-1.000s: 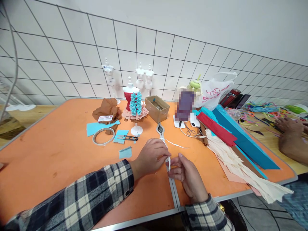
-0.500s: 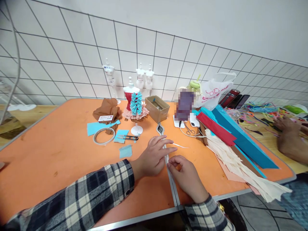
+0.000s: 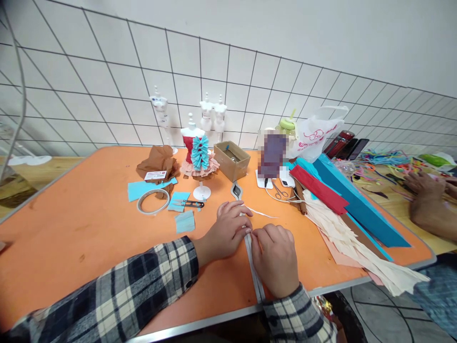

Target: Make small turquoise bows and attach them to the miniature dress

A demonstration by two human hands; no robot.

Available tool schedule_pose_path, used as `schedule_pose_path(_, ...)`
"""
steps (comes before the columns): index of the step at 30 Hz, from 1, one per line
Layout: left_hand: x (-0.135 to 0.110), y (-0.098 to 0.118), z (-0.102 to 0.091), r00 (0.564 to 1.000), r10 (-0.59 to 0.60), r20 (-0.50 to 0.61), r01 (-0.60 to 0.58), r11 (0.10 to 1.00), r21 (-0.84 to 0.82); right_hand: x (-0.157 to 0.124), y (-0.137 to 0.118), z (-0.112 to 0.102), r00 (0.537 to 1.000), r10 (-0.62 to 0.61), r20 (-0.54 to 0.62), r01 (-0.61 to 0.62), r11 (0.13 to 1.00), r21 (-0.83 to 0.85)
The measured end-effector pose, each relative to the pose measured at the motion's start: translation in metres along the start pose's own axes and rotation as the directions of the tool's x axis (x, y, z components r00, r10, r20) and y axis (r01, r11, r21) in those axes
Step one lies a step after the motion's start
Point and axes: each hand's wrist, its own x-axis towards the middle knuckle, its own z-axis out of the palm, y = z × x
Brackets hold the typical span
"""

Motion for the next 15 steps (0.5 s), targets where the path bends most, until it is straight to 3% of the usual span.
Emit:
schedule_pose_path(4, 0.008, -0.017, -0.004, 0.983, -0.154, -0.102, 0.152, 0.988, -0.032, -0.001, -0.008, -0.004, 1.000, 0.022, 0.011, -0.024, 0.975, 0.220)
schedule_pose_path(6, 0.008, -0.021, -0.009, 0.983, -0.132, -0.126, 0.130, 0.991, -0.026, 0.000, -0.008, -0.009, 0.985, 0.173, 0.026, -0.171, 0.918, 0.357)
schedule_pose_path(9, 0.002, -0.015, -0.014, 0.981, 0.145, -0.128, -0.131, 0.985, 0.112, 0.003, -0.001, -0.014, 0.867, 0.493, 0.077, -0.432, 0.665, 0.609)
schedule_pose_path(11, -0.005, -0.006, -0.013, 0.933, 0.354, -0.060, -0.335, 0.918, 0.212, 0.005, 0.005, -0.014, 0.808, 0.574, 0.129, -0.463, 0.485, 0.742)
schedule_pose_path(13, -0.009, 0.000, -0.010, 0.879, 0.477, -0.023, -0.453, 0.849, 0.273, 0.006, 0.010, -0.009, 0.811, 0.561, 0.165, -0.447, 0.412, 0.794)
schedule_pose_path(15, -0.011, 0.003, -0.007, 0.860, 0.510, -0.024, -0.481, 0.826, 0.296, 0.004, 0.013, -0.002, 0.822, 0.543, 0.170, -0.446, 0.429, 0.786)
